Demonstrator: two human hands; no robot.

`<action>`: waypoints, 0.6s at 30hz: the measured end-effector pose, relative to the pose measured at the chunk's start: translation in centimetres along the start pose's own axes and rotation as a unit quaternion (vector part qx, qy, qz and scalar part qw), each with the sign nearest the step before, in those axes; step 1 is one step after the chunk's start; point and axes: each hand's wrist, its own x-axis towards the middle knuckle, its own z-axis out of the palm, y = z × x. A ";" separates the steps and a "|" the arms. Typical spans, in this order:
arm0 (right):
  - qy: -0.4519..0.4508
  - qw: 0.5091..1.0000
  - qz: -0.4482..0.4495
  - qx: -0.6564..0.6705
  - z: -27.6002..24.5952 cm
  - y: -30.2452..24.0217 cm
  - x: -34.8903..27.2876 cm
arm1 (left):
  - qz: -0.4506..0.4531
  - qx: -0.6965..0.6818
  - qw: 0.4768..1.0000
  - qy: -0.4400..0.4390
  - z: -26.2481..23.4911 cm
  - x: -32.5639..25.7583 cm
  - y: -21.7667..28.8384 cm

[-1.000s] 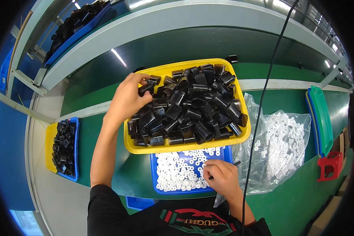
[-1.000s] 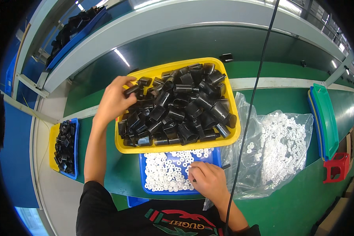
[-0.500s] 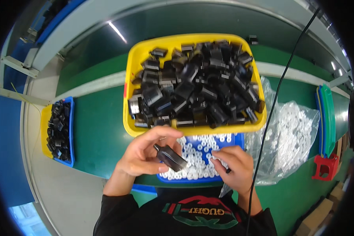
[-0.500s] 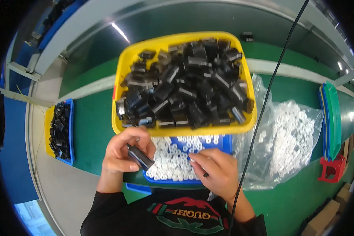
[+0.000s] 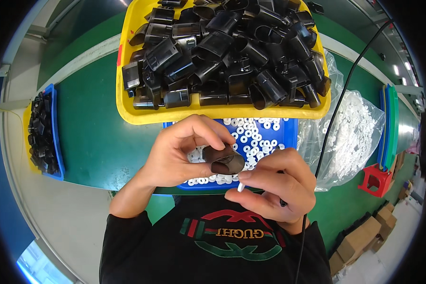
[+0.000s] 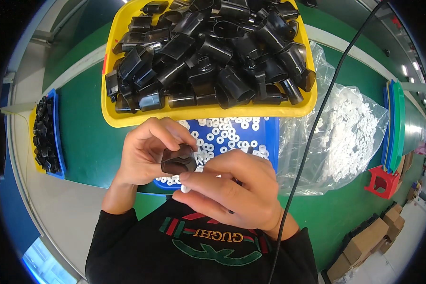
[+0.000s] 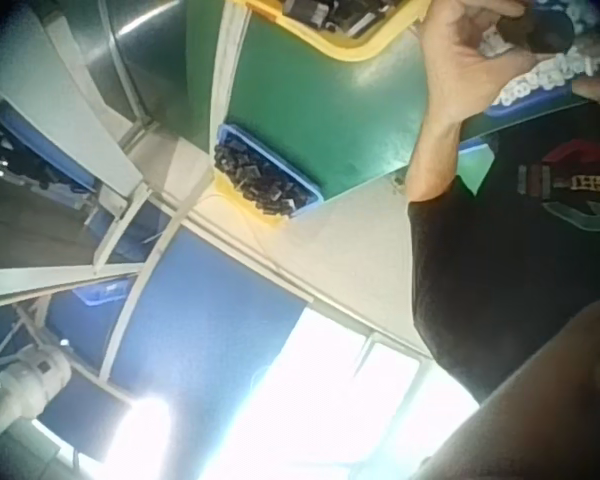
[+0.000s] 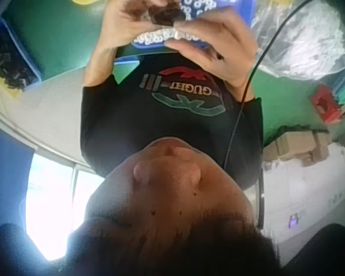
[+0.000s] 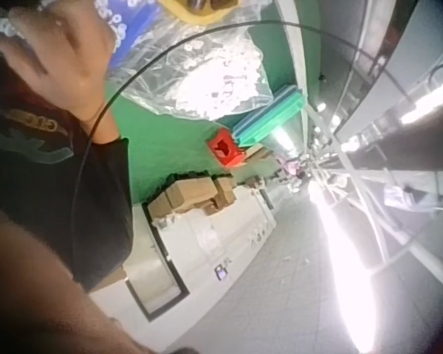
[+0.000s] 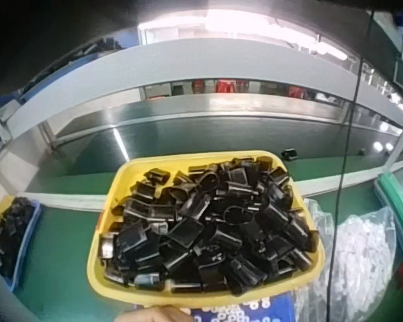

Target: The person repeatedly picks up black plastic components from a yellow bin and small white washers from a blue tray. They insert the washers into the plastic components by hand and place the assembled units back into the yellow bin. The process is repetitive and performed one unit at a time.

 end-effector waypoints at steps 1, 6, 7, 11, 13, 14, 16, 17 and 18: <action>-0.010 1.000 0.007 -0.010 0.0 -0.1 0.1 | -0.007 0.001 1.000 0.002 0.1 -0.1 0.1; -0.003 0.998 0.014 -0.063 0.9 0.7 0.3 | 0.012 -0.001 1.000 -0.004 0.1 -0.1 -0.1; 0.000 0.998 0.012 -0.064 0.9 0.8 0.3 | 0.016 -0.009 1.000 -0.002 0.1 -0.1 -0.2; -0.003 0.998 0.012 -0.066 1.0 1.1 0.2 | 0.044 0.006 0.999 -0.023 -0.2 -0.1 -0.8; -0.005 0.998 0.009 -0.062 1.1 1.2 0.2 | 0.046 0.006 0.999 -0.026 -0.1 -0.1 -0.7; -0.006 0.998 0.010 -0.062 1.1 1.2 0.2 | 0.041 0.002 0.999 -0.027 -0.2 -0.1 -0.7; -0.007 0.998 0.011 -0.059 1.1 1.3 0.1 | 0.029 -0.003 0.999 -0.029 -0.2 -0.3 -0.8; -0.010 0.998 0.009 -0.054 1.2 1.4 0.0 | 0.028 0.024 0.999 -0.017 0.0 -0.3 -0.7; -0.013 0.999 0.007 -0.051 1.3 1.5 -0.1 | 0.028 0.051 0.998 -0.006 0.5 -0.2 -0.5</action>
